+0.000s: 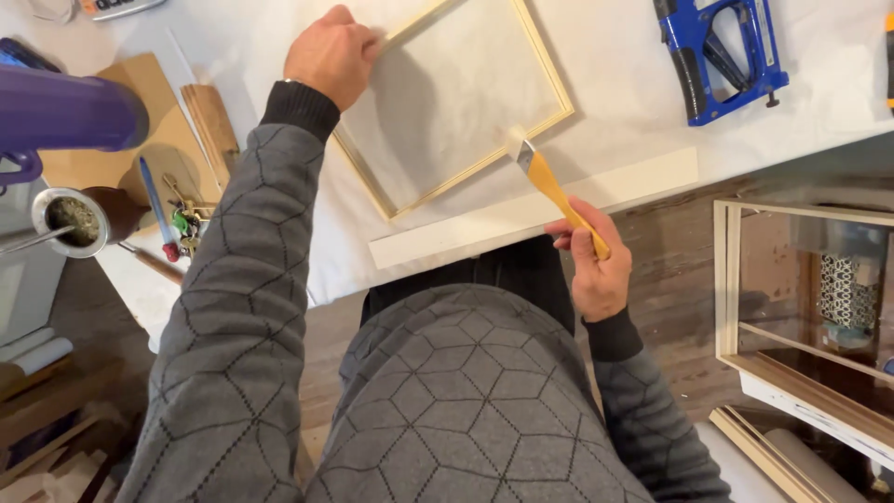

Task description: The person is assembling a picture frame, cleaning the glass, and preparing components like the backing and spacers.

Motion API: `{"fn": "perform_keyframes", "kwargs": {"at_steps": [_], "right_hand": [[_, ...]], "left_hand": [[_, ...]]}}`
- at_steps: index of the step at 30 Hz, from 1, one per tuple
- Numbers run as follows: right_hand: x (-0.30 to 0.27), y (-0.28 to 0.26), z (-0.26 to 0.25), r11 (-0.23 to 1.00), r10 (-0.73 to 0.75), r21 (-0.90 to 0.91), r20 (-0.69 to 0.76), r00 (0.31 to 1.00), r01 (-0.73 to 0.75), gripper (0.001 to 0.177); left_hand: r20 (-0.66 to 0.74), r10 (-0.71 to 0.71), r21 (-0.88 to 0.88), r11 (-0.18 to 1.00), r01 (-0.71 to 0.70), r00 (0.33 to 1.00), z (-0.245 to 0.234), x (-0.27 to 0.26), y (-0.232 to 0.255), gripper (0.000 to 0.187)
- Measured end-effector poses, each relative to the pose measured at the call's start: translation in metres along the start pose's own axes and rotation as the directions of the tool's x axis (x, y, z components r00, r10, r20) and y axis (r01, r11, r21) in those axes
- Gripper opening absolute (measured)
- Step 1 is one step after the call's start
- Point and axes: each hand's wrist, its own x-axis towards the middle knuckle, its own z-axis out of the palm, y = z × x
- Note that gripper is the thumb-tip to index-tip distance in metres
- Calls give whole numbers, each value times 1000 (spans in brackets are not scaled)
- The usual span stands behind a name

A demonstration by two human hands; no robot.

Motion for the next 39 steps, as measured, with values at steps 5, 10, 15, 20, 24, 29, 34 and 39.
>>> {"fn": "perform_keyframes", "kwargs": {"at_steps": [5,10,15,20,24,29,34,39], "right_hand": [[1,-3,-12,999,30,-40,-27,999,-31,41],[14,-21,-21,987,-58,-155,-58,997,49,35],[49,-49,-7,860,-372,-390,-38,928,328,17],[65,-42,64,837,-393,-339,173,903,430,28],[50,-53,105,843,-245,-122,779,576,524,20],[42,-48,93,748,-437,-307,437,786,588,20],[39,-43,106,634,-238,-432,681,693,642,16],[21,-58,118,563,-302,-483,635,711,671,17]], "left_hand": [[23,84,107,991,-86,996,1,16,5,13],[-4,171,206,964,-167,985,-40,45,37,12],[18,274,82,958,-274,962,-76,67,68,9],[100,305,-96,950,-296,947,-91,60,75,14],[127,283,-72,959,-276,951,-125,52,100,14],[91,330,-89,942,-322,940,-121,30,90,13],[76,345,34,937,-348,936,-140,27,109,16],[30,380,-108,921,-375,925,-125,17,103,20]]}}
